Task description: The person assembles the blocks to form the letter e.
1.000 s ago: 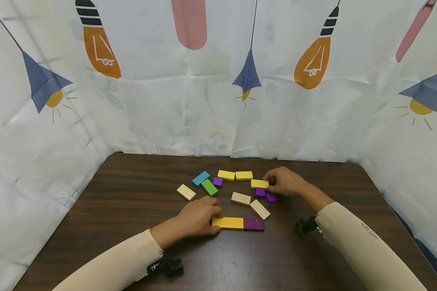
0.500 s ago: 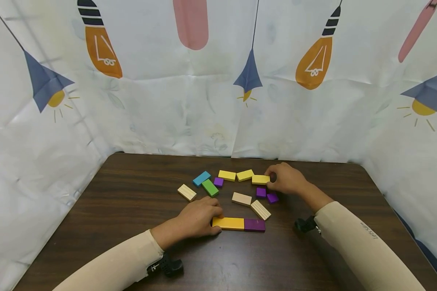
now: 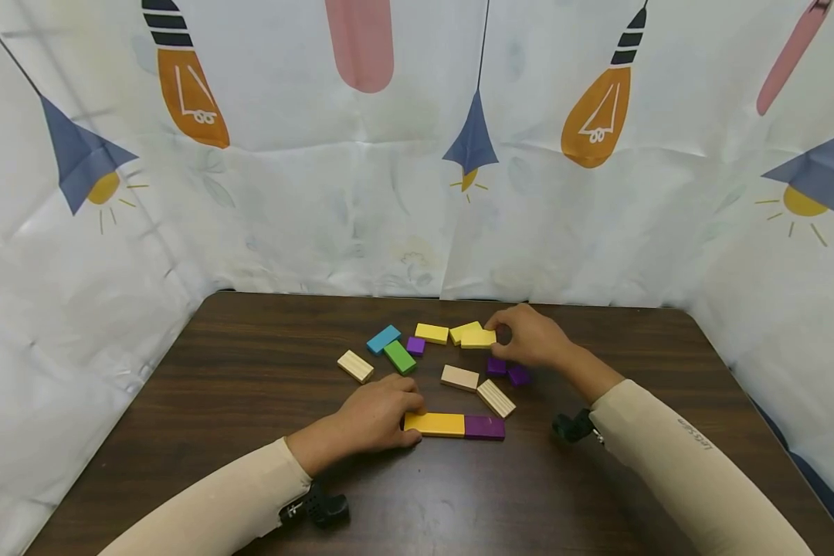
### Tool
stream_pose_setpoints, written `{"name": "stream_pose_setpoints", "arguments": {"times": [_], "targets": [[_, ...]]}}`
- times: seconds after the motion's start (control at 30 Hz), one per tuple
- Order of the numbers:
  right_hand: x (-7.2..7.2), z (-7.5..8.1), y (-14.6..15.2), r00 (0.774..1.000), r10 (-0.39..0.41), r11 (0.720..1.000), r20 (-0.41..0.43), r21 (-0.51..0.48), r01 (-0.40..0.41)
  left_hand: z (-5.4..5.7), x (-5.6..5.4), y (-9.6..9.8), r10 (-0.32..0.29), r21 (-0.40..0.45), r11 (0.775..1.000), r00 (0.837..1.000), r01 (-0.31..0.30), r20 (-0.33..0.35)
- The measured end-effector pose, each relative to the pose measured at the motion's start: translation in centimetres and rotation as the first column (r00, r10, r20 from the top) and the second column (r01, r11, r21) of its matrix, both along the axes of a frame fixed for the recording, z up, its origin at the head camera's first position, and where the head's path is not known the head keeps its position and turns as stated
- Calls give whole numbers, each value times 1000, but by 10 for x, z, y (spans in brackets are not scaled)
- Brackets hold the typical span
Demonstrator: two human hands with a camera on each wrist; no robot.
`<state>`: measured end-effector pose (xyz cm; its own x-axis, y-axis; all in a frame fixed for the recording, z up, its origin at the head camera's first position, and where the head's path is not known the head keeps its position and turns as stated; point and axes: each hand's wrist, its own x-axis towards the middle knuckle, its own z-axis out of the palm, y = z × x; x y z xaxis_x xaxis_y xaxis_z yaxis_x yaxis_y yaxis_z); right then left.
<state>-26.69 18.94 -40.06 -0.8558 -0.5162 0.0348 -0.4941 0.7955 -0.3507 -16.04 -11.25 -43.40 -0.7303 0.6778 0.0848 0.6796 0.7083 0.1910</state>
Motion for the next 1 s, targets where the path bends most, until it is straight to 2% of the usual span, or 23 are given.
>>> {"name": "stream_pose_setpoints", "arguments": {"times": [0.5,1.0], "targets": [[12,-1,-40,997,73,997,39,31,-75,3,1,0,21,-17,1000,999,-20,35],[17,-7,-68,988,142,989,60,31,-144,3,2,0,20,-21,1000,999,-20,34]]}}
